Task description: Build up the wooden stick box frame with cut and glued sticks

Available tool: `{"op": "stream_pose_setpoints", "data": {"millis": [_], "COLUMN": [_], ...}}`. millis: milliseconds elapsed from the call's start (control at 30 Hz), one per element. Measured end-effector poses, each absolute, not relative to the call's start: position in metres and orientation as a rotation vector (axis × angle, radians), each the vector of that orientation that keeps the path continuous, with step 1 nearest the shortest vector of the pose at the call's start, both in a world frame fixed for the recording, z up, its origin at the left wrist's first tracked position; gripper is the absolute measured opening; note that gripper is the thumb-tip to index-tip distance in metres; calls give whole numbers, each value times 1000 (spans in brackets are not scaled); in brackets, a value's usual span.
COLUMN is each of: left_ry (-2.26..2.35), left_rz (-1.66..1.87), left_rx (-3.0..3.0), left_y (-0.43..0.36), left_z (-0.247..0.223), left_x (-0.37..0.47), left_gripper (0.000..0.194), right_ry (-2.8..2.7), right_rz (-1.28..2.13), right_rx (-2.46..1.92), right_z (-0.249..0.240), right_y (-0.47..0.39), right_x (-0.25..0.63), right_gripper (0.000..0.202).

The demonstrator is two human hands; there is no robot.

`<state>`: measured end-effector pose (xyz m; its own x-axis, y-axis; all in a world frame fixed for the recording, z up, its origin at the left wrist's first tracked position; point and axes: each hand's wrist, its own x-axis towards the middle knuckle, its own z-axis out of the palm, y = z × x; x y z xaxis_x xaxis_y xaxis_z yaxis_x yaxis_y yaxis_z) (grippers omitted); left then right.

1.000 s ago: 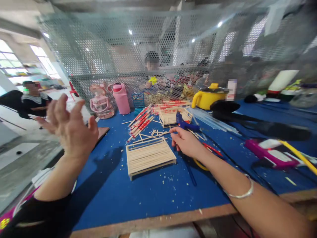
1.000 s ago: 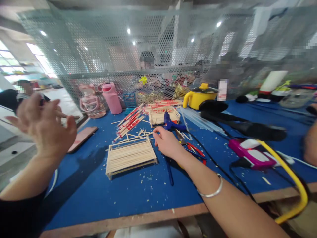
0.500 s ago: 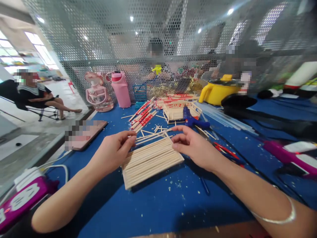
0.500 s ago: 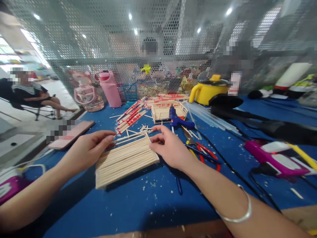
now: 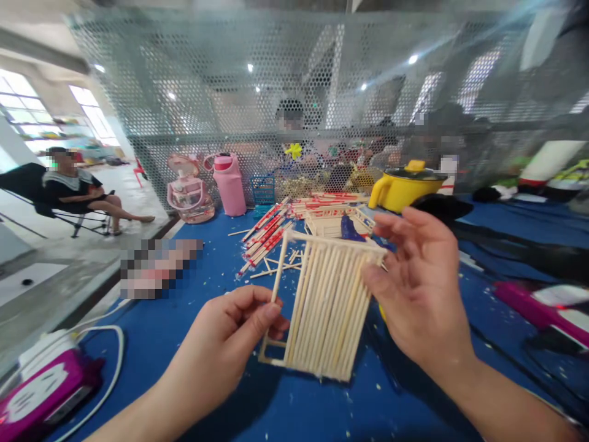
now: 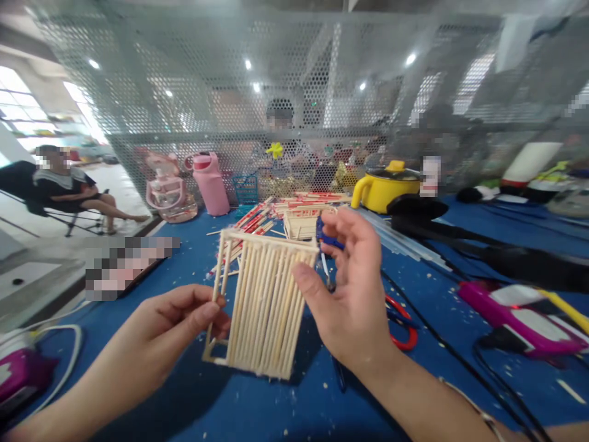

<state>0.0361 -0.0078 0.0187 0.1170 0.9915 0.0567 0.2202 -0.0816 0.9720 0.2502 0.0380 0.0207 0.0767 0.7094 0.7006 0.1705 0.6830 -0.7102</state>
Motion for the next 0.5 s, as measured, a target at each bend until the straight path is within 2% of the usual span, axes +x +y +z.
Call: {"op": "stream_pose_setpoints", "data": {"millis": [100,233,500], "left_ry": [1299,1315,1461], "left_rz": [1155,1148,1046], "left_rx": [1434,1443,1716], "left_y": [-4,2,7], "left_z": [13,5,-11], "left_x": [38,36,35], "left_gripper": [20,20,25], "right_ry": [-1460,-1511,-1474], "right_rz": [759,1112,1043], "right_rx": [-830,-895,-949], "right_z": [18,14,1], "right_y": [43,48,55], "right_x": [249,246,241], "right_gripper": [27,26,31]}}
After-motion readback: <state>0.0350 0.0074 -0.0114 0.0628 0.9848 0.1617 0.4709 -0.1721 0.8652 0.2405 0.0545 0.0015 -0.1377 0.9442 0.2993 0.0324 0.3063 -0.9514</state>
